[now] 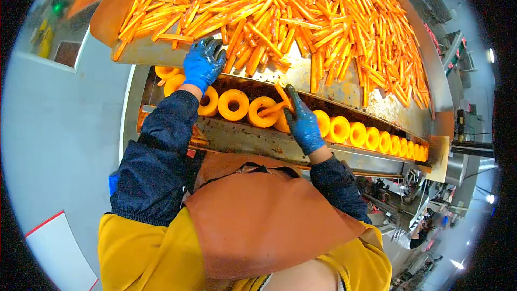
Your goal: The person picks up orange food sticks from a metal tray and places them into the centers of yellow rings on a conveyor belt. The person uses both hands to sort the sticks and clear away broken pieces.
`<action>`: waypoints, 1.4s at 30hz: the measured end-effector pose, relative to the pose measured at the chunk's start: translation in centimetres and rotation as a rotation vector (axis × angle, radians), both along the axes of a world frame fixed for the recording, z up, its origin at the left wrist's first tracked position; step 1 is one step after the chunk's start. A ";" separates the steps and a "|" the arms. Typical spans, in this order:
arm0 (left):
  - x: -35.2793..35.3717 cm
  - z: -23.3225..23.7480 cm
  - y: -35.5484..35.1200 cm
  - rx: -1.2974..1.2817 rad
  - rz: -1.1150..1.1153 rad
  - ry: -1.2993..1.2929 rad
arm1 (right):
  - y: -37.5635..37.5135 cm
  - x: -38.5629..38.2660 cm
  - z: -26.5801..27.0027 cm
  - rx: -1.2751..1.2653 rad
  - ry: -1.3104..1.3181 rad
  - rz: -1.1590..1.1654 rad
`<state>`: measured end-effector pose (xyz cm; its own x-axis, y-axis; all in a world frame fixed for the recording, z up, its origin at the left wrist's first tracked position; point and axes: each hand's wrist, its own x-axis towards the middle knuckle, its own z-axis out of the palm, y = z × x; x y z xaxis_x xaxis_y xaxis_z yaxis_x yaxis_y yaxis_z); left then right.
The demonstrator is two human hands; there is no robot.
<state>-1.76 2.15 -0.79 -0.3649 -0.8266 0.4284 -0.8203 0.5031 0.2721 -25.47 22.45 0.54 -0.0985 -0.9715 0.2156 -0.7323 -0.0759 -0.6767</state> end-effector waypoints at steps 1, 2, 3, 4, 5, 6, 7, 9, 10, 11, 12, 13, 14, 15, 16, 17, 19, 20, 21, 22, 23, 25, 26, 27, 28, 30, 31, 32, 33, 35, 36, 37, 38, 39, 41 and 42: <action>-0.1 0.2 -0.1 0.016 -0.007 0.013 | 0.1 -0.6 0.7 -0.016 0.058 0.049; -0.2 0.4 -0.2 0.031 -0.015 0.027 | 0.1 -0.9 1.4 -0.014 0.061 0.051; -0.2 0.3 -0.3 0.034 -0.012 0.030 | 0.0 -0.8 2.8 0.079 0.106 0.093; -0.2 0.2 -0.3 0.021 -0.011 0.023 | -0.1 -0.8 3.7 0.171 0.152 0.136; -0.1 0.1 -0.3 0.009 -0.010 0.014 | -0.5 -0.2 3.8 0.157 0.208 0.190; -0.1 0.0 -0.4 0.010 -0.010 0.015 | -1.0 0.5 3.7 0.157 0.209 0.191; -0.1 -0.2 -0.5 0.014 -0.020 0.016 | -1.5 1.3 3.5 0.243 0.299 0.254; 0.0 -0.2 -0.6 0.018 -0.033 0.017 | -2.1 2.1 0.3 0.298 0.403 0.332; 0.0 -0.1 -0.5 0.014 -0.041 0.023 | -2.4 2.8 0.4 0.296 0.402 0.328; 0.0 0.1 -0.4 0.009 -0.048 0.029 | -2.8 3.5 0.6 0.261 0.407 0.296; -0.1 0.4 -0.5 0.006 -0.053 0.030 | -3.1 3.8 1.1 0.226 0.414 0.265; -0.1 0.5 -0.4 0.031 -0.045 0.030 | -3.5 2.9 2.8 0.189 0.402 0.276; -0.2 0.7 -0.3 0.056 -0.037 0.032 | -4.0 0.9 1.6 0.076 0.384 0.228; -0.2 0.6 -0.2 0.008 -0.031 0.034 | -4.9 -0.7 2.4 0.081 0.296 0.054; 0.0 0.4 -0.1 0.003 -0.038 0.041 | -6.0 -2.2 3.3 0.083 0.208 -0.121; 0.3 0.3 0.1 -0.048 -0.037 0.016 | -7.1 -3.6 3.8 0.041 0.361 -0.220; 0.3 -0.4 -0.3 -0.114 -0.081 -0.012 | -9.4 -7.1 3.3 0.272 0.436 -0.457; 0.4 -1.0 -0.8 -0.132 -0.125 -0.016 | -10.1 -7.7 1.7 0.266 0.340 -0.551; 0.2 -0.9 -0.7 -0.131 -0.107 -0.004 | -10.6 -8.1 0.5 0.042 0.640 -0.433; 0.0 0.4 -0.3 -0.155 -0.157 -0.081 | -12.2 -9.7 -2.8 0.023 0.794 -0.393; 0.0 0.1 -0.3 -0.099 -0.119 0.008 | -11.8 -8.5 0.3 0.122 0.553 -0.395; -0.3 0.4 0.2 -0.005 -0.049 0.055 | -12.5 -8.8 0.3 0.263 0.549 -0.446; -0.2 0.9 0.3 0.025 -0.012 0.019 | -12.7 -9.2 0.8 0.419 0.496 -0.471; 0.0 0.3 0.1 -0.008 -0.024 0.016 | -12.7 -9.5 1.7 0.497 0.517 -0.422; 0.0 0.1 0.0 -0.035 -0.028 0.011 | -12.7 -9.7 2.3 0.578 0.537 -0.364; 0.0 0.3 0.0 -0.049 -0.051 0.020 | -12.8 -9.9 2.0 0.509 0.512 -0.356; -0.1 0.9 0.3 -0.011 -0.045 0.023 | -12.8 -9.9 1.7 0.452 0.489 -0.329; -0.3 1.3 0.4 0.028 -0.041 0.025 | -12.8 -9.9 1.4 0.447 0.430 -0.348; -0.3 1.1 0.3 0.023 -0.044 0.014 | -12.4 -9.7 1.8 0.409 0.374 -0.379; -0.2 0.4 0.0 0.014 -0.066 0.017 | -12.3 -10.4 1.3 0.404 0.349 -0.320; 0.0 0.1 -0.2 0.012 -0.069 0.019 | -12.4 -11.3 1.4 0.401 0.344 -0.333; 0.1 -0.2 -0.4 -0.048 -0.088 -0.031 | -12.5 -12.2 1.4 0.468 0.359 -0.223; 0.2 -0.6 -0.6 -0.051 -0.096 -0.032 | -12.5 -12.8 1.3 0.533 0.374 -0.109; 0.0 -0.3 -0.5 -0.025 -0.080 -0.017 | -12.1 -13.0 1.6 0.468 0.345 -0.129; 0.0 0.0 -0.3 0.001 -0.069 -0.004 | -11.1 -13.0 2.1 0.447 0.373 -0.172; -0.1 0.1 -0.3 0.014 -0.071 0.005 | -10.7 -12.8 2.3 0.427 0.405 -0.208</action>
